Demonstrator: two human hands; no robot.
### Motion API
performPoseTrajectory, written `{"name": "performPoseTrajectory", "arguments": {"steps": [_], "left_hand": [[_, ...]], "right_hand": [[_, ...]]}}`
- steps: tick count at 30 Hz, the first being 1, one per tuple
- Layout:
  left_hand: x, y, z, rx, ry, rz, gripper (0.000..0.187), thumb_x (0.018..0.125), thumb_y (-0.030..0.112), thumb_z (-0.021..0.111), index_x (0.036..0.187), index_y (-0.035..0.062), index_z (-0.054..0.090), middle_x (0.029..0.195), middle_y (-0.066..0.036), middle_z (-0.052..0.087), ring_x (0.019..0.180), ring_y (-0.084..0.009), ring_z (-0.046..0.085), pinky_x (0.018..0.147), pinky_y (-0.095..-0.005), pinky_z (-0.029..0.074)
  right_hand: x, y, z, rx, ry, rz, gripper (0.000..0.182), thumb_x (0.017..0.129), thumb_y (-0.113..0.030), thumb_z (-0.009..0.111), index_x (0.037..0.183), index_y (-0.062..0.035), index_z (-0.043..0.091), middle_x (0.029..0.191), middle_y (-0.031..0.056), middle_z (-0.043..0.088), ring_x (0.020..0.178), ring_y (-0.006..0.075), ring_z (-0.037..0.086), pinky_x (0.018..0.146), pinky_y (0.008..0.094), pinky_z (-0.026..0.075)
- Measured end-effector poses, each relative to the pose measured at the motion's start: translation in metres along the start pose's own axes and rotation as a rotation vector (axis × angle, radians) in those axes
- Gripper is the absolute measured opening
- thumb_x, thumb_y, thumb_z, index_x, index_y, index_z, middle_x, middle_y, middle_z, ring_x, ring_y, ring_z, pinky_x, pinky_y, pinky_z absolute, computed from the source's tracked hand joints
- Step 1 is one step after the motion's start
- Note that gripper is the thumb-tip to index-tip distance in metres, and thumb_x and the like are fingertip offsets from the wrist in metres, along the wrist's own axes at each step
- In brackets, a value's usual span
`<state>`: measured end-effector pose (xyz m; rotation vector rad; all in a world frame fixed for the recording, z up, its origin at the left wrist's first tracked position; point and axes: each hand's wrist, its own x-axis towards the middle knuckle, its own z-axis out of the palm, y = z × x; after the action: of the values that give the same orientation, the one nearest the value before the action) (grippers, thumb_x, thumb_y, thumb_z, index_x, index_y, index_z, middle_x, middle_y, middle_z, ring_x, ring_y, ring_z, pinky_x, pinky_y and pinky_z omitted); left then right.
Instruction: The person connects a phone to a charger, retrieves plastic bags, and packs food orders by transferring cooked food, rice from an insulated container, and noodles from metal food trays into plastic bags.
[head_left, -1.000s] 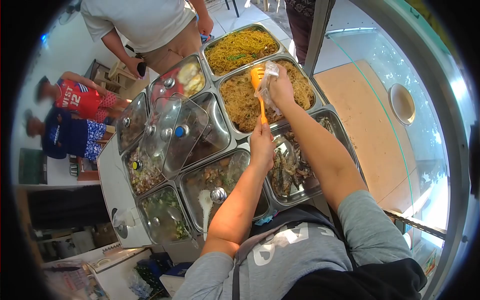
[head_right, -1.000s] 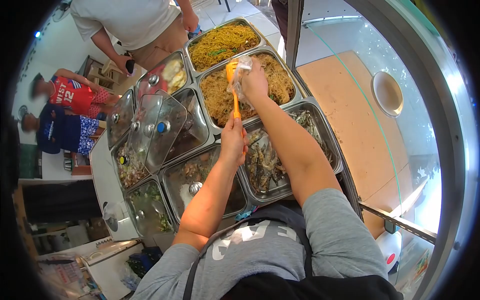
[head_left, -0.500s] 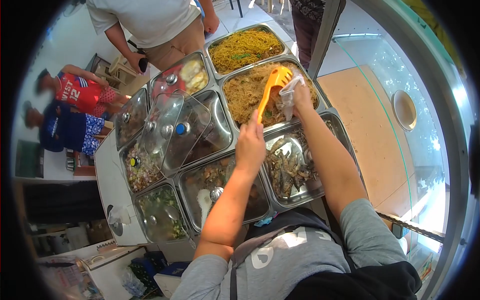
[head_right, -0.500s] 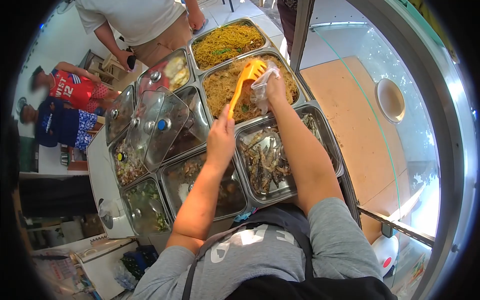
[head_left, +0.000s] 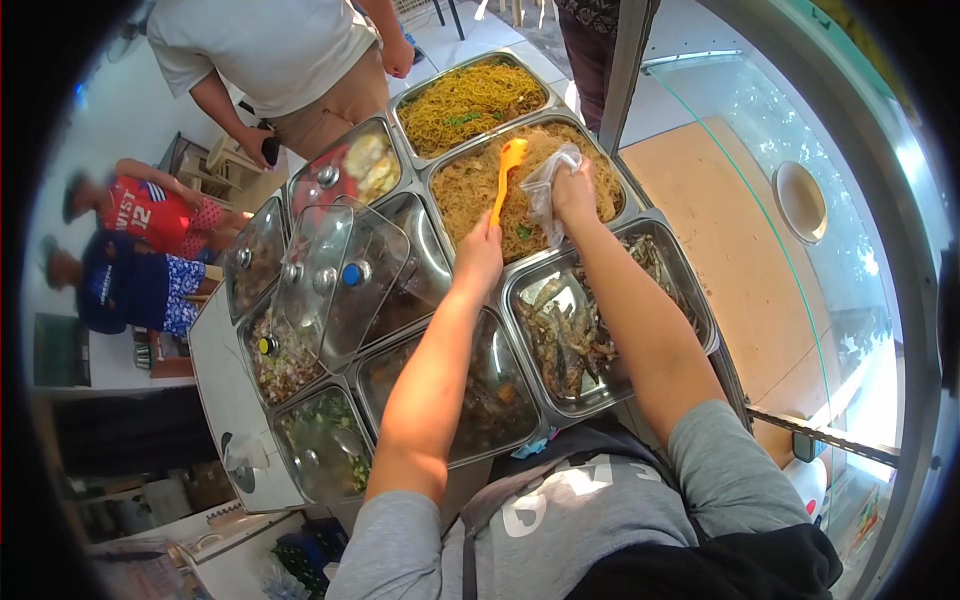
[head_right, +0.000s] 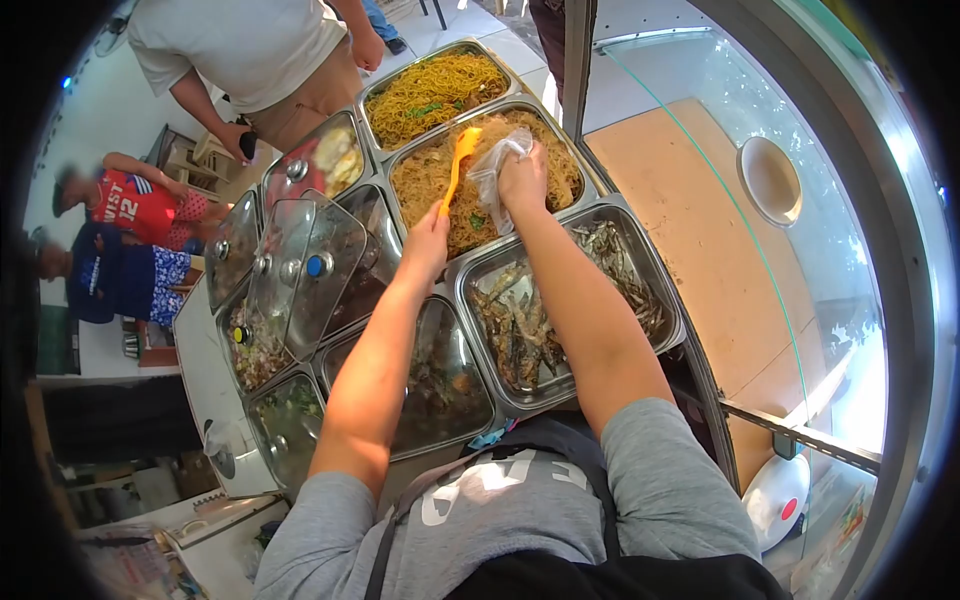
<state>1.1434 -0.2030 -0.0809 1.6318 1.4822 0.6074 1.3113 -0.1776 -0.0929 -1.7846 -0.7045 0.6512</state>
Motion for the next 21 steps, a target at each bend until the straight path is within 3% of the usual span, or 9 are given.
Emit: {"name": "performPoseTrajectory", "arguments": {"steps": [4,5,10,12,13,15,16,19,21], "left_hand": [[-0.037,0.004,0.0,-0.124,-0.04,0.014,0.039,0.09,0.025,0.042,0.124,0.0068,0.045,0.101,-0.022,0.058,0.094,-0.0313,0.057,0.077,-0.035,0.043],[-0.044,0.005,0.003,-0.13,-0.002,0.119,0.038,0.09,0.024,0.041,0.125,0.0074,0.044,0.096,-0.022,0.059,0.09,-0.0338,0.057,0.077,-0.0367,0.044],[-0.069,0.027,-0.006,0.191,0.119,0.227,0.038,0.09,0.021,0.042,0.126,0.0112,0.043,0.087,-0.02,0.056,0.081,-0.0383,0.056,0.073,-0.0434,0.045],[-0.072,0.033,-0.011,0.22,0.159,0.263,0.038,0.09,0.022,0.042,0.127,0.0123,0.042,0.087,-0.019,0.054,0.079,-0.0377,0.056,0.07,-0.0436,0.045],[-0.074,0.037,-0.014,0.251,0.193,0.3,0.039,0.09,0.023,0.042,0.128,0.0135,0.041,0.087,-0.018,0.053,0.076,-0.037,0.056,0.068,-0.0439,0.046],[-0.08,0.046,-0.018,0.283,0.208,0.3,0.039,0.09,0.023,0.042,0.128,0.0143,0.04,0.087,-0.017,0.052,0.074,-0.0367,0.057,0.065,-0.0438,0.047],[-0.082,0.049,-0.019,0.318,0.22,0.309,0.04,0.09,0.023,0.042,0.129,0.0151,0.038,0.086,-0.017,0.051,0.072,-0.0365,0.057,0.063,-0.0437,0.047],[-0.085,0.051,-0.016,0.399,0.218,0.282,0.041,0.09,0.023,0.042,0.13,0.0157,0.037,0.086,-0.016,0.05,0.069,-0.0357,0.057,0.06,-0.0435,0.048],[-0.085,0.043,-0.012,0.403,0.212,0.268,0.04,0.09,0.023,0.042,0.13,0.0153,0.038,0.086,-0.016,0.05,0.07,-0.0359,0.057,0.061,-0.0434,0.048]], "right_hand": [[-0.004,0.0,0.006,0.032,0.015,0.041,0.043,0.086,-0.025,0.039,0.123,-0.0034,0.036,0.117,0.0257,0.047,0.107,0.0383,0.047,0.091,0.0399,0.035],[-0.004,0.001,0.007,0.104,-0.004,0.079,0.043,0.087,-0.025,0.038,0.123,-0.004,0.036,0.117,0.0252,0.047,0.107,0.0381,0.047,0.091,0.0396,0.036],[0.01,0.014,0.021,0.306,-0.049,0.084,0.038,0.09,-0.021,0.032,0.124,-0.0055,0.037,0.117,0.0213,0.049,0.105,0.0352,0.05,0.09,0.0378,0.037],[0.022,0.026,0.035,0.633,-0.075,-0.085,0.035,0.092,-0.017,0.03,0.124,-0.0069,0.037,0.113,0.0164,0.051,0.1,0.0291,0.053,0.087,0.0359,0.041],[0.019,0.019,0.034,0.631,-0.081,-0.084,0.035,0.092,-0.017,0.03,0.124,-0.0069,0.037,0.113,0.0164,0.051,0.1,0.0291,0.053,0.087,0.0359,0.041],[0.001,-0.017,0.021,0.958,-0.244,0.024,0.032,0.093,-0.015,0.029,0.123,-0.0075,0.038,0.11,0.0126,0.052,0.095,0.0231,0.055,0.081,0.0343,0.046],[-0.01,-0.033,0.016,1.001,-0.196,0.095,0.029,0.092,-0.019,0.034,0.116,-0.0048,0.043,0.101,0.012,0.055,0.087,0.0222,0.057,0.073,0.0337,0.049],[-0.006,-0.02,0.013,1.105,-0.376,0.216,0.026,0.09,-0.021,0.038,0.106,-0.0024,0.048,0.091,0.0126,0.058,0.08,0.0245,0.058,0.07,0.036,0.049],[-0.01,-0.012,0.011,1.071,-0.361,0.286,0.02,0.086,-0.016,0.041,0.096,-0.0013,0.05,0.085,0.0124,0.057,0.075,0.0242,0.058,0.068,0.0364,0.049]]}}
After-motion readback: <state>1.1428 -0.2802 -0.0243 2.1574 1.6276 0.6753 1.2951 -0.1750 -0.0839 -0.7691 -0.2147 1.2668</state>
